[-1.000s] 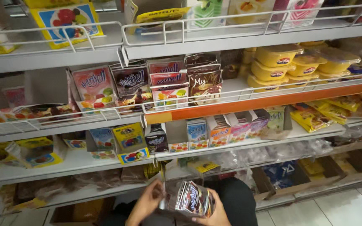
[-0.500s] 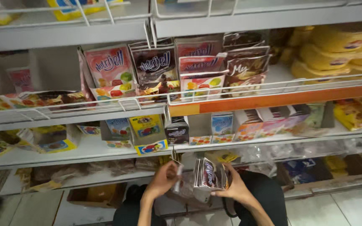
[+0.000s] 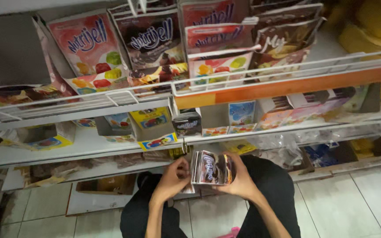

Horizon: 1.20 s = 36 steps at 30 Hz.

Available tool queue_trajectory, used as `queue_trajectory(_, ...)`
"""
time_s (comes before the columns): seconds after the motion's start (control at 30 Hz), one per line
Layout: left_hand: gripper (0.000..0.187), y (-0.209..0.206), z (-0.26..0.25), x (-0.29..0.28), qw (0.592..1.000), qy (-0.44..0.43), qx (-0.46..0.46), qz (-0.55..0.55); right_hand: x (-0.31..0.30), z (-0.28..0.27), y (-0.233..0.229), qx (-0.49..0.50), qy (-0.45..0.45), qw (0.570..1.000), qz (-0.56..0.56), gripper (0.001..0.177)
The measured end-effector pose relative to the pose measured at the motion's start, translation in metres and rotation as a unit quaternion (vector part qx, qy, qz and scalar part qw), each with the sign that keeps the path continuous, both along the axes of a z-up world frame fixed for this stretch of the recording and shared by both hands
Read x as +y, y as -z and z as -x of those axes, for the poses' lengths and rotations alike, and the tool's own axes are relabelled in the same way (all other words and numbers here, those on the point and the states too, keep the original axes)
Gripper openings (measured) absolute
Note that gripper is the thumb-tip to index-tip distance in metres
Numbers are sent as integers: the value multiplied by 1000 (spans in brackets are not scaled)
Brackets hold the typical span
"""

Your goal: The person sits on a small pink stool in a store aisle, repeatedly taking stacks of packaged snacks from a cardboard box on the floor and placing them onto wire shelves. The person handles multiple types of snack packets, including yellow and brown packages, organizing them into rows on the shelf.

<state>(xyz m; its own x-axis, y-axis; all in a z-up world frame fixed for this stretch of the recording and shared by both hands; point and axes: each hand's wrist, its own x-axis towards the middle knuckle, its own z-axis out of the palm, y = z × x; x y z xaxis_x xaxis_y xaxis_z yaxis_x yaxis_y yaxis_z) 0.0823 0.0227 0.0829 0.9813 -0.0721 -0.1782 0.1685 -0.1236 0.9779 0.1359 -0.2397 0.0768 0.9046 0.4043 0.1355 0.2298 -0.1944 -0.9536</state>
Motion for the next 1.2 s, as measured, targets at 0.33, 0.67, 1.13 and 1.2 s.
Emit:
queue_trajectory(0.33, 25, 1, 19, 29, 980, -186, -56, -33, 22, -16, -14, 137, -156, 972, 108, 96)
queue_trajectory(0.67, 52, 5, 38, -57, 927, -74, -204, -307, 37, 2, 19, -82, -137, 983, 94, 84)
queue_trajectory(1.13, 19, -36, 151, -157, 856, -228, -326, -329, -28, 33, 18, -168, -23, 986, 7, 93)
queue_trajectory(1.2, 17, -26, 198, -180, 887, -164, -262, -342, -43, 38, 16, -159, -15, 987, 10, 97)
